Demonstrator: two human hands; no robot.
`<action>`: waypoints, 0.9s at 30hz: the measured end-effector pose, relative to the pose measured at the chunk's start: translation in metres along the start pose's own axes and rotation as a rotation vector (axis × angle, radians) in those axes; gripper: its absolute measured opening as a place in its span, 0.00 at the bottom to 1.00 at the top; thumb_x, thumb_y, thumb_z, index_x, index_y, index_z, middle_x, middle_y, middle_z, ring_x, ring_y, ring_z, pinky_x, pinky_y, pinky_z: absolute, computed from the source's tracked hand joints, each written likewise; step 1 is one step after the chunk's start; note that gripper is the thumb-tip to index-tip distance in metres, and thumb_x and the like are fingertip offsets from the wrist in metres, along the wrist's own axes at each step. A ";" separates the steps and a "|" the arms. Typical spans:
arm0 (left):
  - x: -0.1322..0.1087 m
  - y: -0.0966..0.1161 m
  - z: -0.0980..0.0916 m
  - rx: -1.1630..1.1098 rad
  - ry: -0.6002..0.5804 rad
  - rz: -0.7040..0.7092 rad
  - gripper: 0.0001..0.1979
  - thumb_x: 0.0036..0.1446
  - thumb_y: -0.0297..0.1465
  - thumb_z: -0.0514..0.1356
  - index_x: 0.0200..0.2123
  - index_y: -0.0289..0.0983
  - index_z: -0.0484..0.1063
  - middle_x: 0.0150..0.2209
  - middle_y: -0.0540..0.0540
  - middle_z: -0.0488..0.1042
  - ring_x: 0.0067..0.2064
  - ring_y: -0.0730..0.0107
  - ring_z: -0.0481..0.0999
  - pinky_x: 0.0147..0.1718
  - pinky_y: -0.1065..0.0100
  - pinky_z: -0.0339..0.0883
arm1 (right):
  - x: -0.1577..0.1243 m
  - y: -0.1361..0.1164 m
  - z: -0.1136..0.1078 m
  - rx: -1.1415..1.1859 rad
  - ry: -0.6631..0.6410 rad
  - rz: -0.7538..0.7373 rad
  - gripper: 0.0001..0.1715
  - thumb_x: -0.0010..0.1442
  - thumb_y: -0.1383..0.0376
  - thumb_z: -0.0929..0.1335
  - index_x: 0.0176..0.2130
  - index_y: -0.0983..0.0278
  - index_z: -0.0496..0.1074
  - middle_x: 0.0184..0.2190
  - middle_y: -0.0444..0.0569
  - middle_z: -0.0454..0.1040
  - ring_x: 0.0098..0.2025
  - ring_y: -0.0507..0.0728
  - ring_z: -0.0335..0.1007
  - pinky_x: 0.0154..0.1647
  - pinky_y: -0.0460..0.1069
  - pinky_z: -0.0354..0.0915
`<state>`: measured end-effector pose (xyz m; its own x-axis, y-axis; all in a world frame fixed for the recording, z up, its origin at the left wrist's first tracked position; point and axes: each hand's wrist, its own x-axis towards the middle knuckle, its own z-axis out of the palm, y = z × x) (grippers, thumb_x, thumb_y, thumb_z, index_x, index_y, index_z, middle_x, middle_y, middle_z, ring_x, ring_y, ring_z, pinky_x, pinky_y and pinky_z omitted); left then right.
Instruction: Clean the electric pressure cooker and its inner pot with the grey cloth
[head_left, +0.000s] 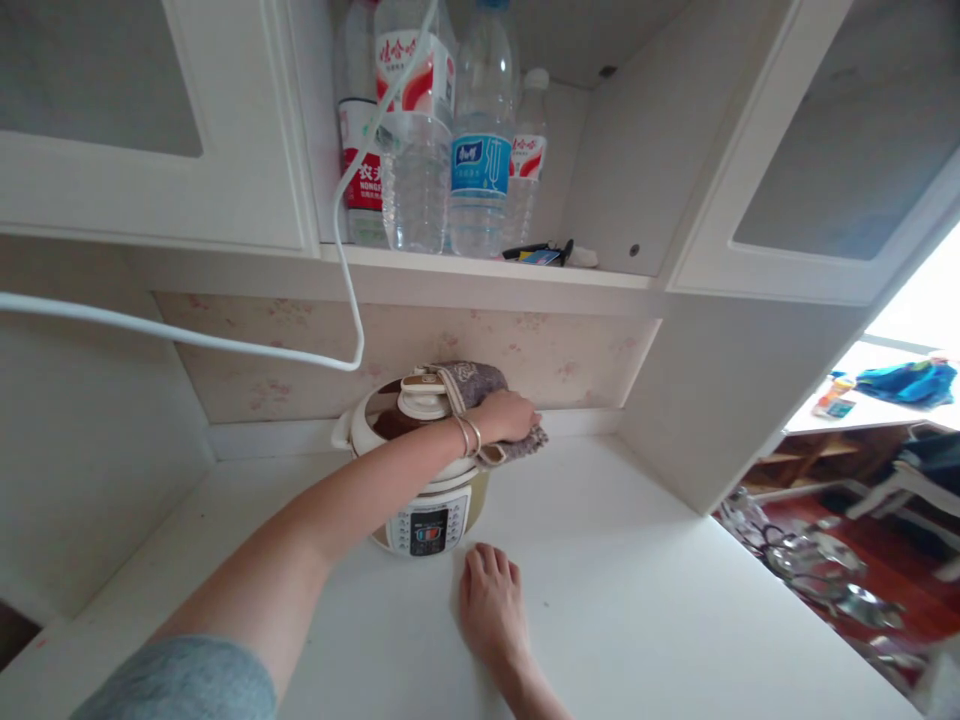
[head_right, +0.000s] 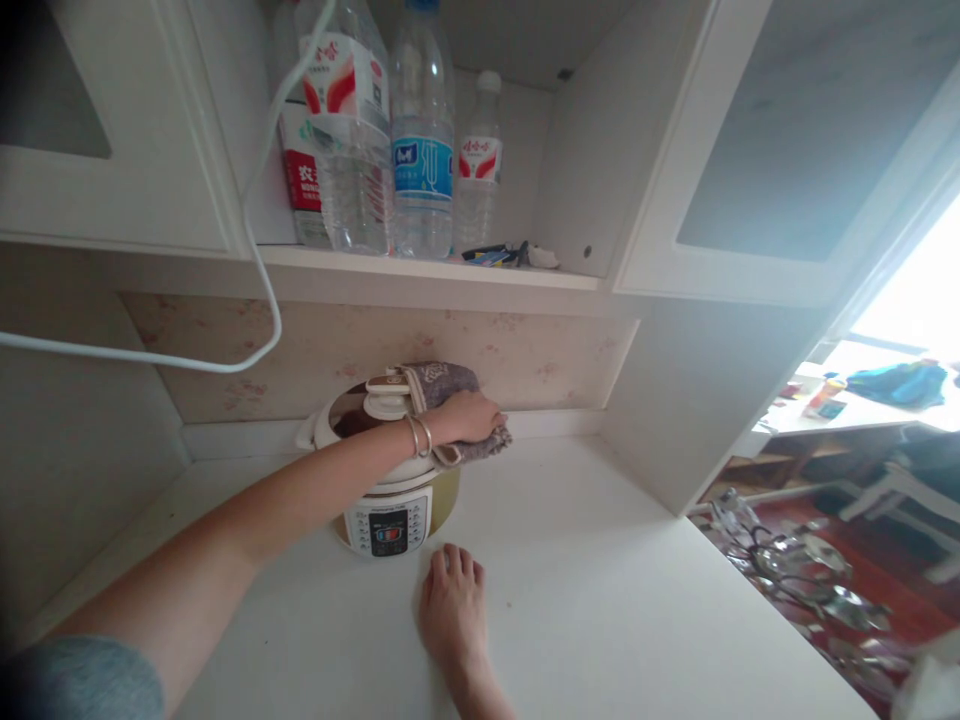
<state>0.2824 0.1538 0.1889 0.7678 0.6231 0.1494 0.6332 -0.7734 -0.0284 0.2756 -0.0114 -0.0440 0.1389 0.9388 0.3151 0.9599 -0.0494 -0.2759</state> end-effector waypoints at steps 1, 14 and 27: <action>-0.013 0.006 0.005 0.018 0.030 0.055 0.24 0.63 0.42 0.46 0.41 0.33 0.77 0.40 0.33 0.77 0.44 0.56 0.77 0.43 0.62 0.67 | 0.000 0.000 0.000 -0.001 -0.001 0.000 0.13 0.63 0.69 0.58 0.42 0.59 0.69 0.46 0.50 0.69 0.49 0.58 0.61 0.50 0.53 0.53; -0.183 -0.059 0.019 -0.054 0.592 0.046 0.18 0.65 0.34 0.45 0.51 0.38 0.68 0.51 0.45 0.74 0.56 0.68 0.69 0.61 0.60 0.52 | -0.008 -0.003 -0.003 -0.005 -0.013 -0.013 0.13 0.63 0.69 0.58 0.41 0.61 0.70 0.44 0.52 0.70 0.48 0.59 0.61 0.49 0.52 0.52; -0.296 -0.114 0.024 -0.499 0.659 -0.848 0.23 0.62 0.45 0.42 0.35 0.39 0.72 0.35 0.45 0.78 0.39 0.60 0.76 0.37 0.66 0.67 | -0.032 -0.019 -0.026 0.717 -0.092 0.220 0.15 0.60 0.60 0.62 0.47 0.61 0.67 0.49 0.53 0.68 0.52 0.58 0.63 0.51 0.53 0.60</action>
<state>-0.0145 0.0605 0.1241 -0.1702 0.8920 0.4188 0.6953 -0.1924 0.6925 0.2591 -0.0489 -0.0254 0.2583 0.9591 0.1158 0.5139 -0.0349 -0.8571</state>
